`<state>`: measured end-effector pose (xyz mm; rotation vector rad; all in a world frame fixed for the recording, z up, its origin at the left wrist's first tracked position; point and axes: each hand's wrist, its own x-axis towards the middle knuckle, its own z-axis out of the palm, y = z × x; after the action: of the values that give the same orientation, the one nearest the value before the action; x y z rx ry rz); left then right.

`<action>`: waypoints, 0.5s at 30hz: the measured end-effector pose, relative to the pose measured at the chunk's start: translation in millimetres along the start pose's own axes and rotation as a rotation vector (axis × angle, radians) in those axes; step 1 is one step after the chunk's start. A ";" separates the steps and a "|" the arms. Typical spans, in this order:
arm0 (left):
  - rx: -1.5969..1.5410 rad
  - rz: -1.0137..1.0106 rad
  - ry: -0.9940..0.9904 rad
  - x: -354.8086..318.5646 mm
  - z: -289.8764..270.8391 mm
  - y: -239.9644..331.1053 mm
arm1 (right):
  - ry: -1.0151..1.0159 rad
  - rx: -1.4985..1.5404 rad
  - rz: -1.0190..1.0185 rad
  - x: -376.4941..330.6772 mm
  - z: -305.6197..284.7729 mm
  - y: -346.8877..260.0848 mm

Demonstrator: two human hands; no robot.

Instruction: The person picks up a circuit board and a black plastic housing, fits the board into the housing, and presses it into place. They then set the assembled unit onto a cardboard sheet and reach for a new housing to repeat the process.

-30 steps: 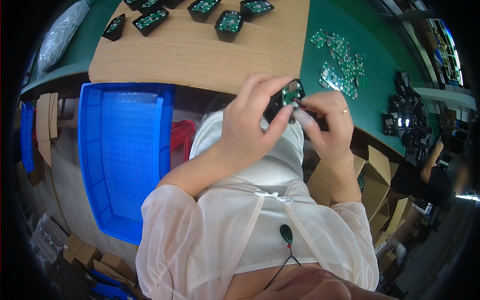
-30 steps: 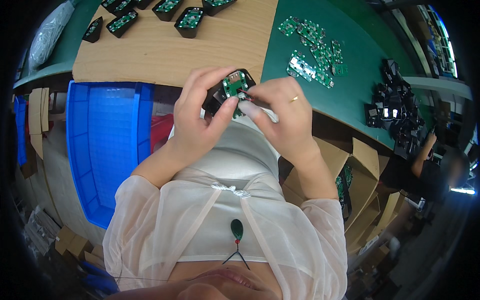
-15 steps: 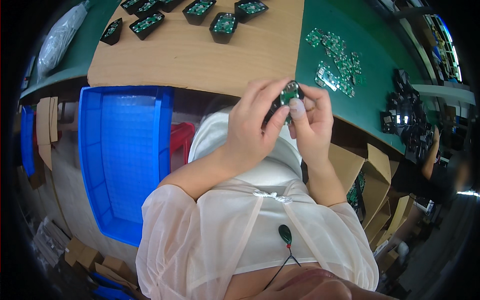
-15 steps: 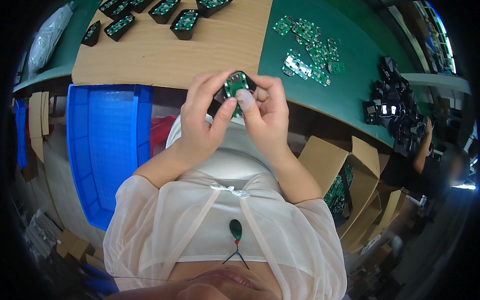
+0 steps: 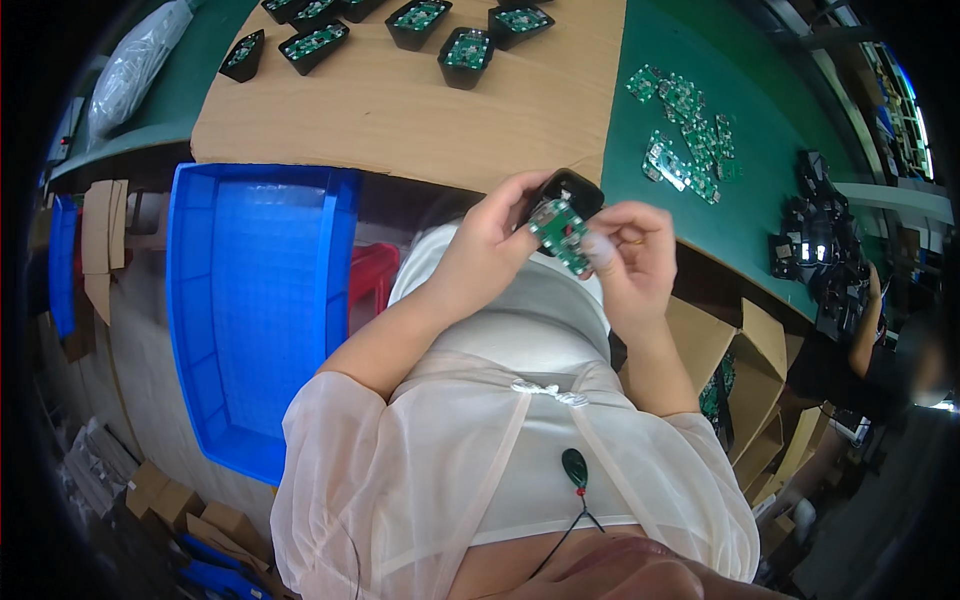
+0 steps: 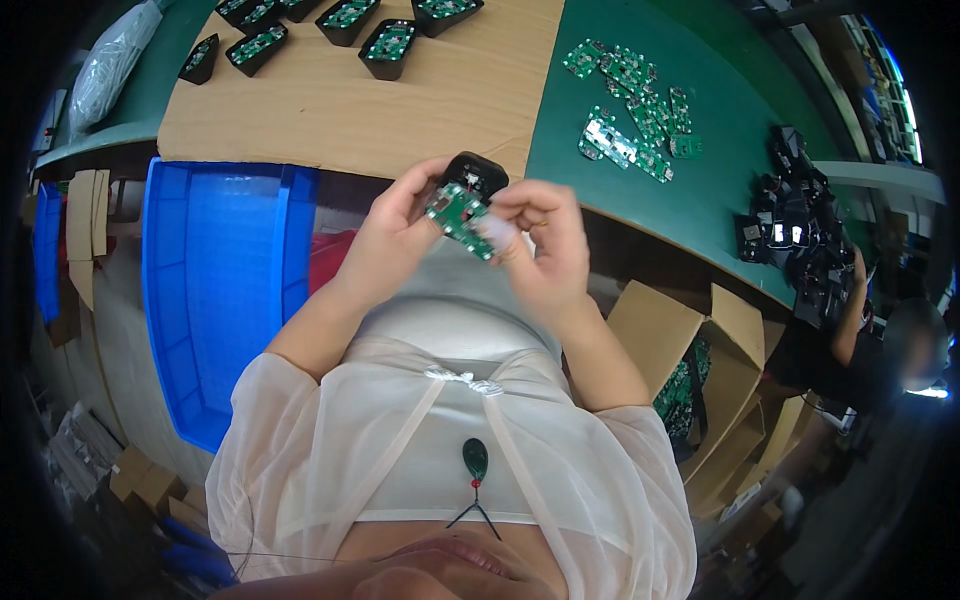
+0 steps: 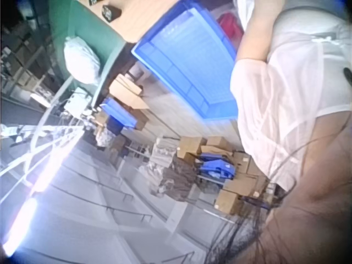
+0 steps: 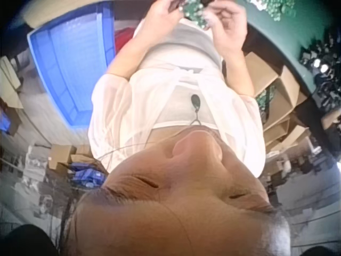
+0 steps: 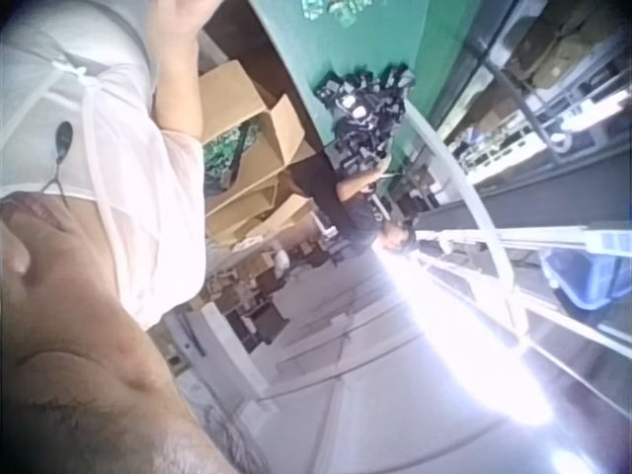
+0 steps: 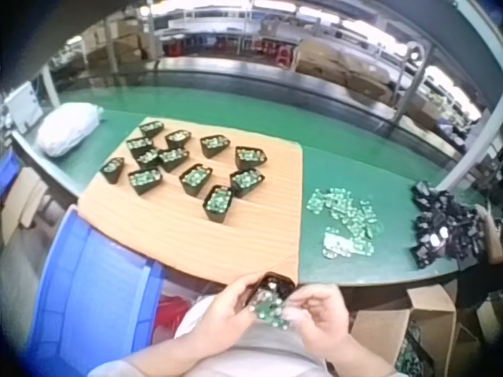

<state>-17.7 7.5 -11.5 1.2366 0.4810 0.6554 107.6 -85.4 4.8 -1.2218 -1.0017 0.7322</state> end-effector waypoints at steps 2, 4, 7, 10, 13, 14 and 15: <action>-0.206 -0.210 -0.098 4.9 -5.5 4.2 | -0.065 -0.086 -0.037 -2.9 -0.2 -2.1; -0.288 -0.212 -0.117 6.2 -8.2 -1.4 | -0.048 -0.257 -0.031 -3.7 1.9 -2.1; -0.359 -0.193 -0.138 9.3 -11.7 -11.6 | -0.070 -0.477 -0.182 0.1 3.8 -9.0; -0.319 -0.161 -0.095 10.1 -10.7 -6.7 | -0.217 -0.811 -0.434 11.8 2.0 -24.8; -0.309 -0.168 0.014 9.3 -11.5 -0.7 | -0.222 -0.944 -0.444 13.8 5.3 -36.2; -0.316 -0.132 0.036 10.4 -11.4 -6.3 | -0.225 -0.976 -0.443 15.4 5.8 -37.2; -0.315 -0.120 0.017 10.0 -10.5 -11.0 | -0.218 -0.912 -0.474 16.3 5.8 -32.3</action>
<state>-15.3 19.8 -24.7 0.8995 0.4429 0.6134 107.1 -75.6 40.1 -1.5840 -1.8350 -0.0081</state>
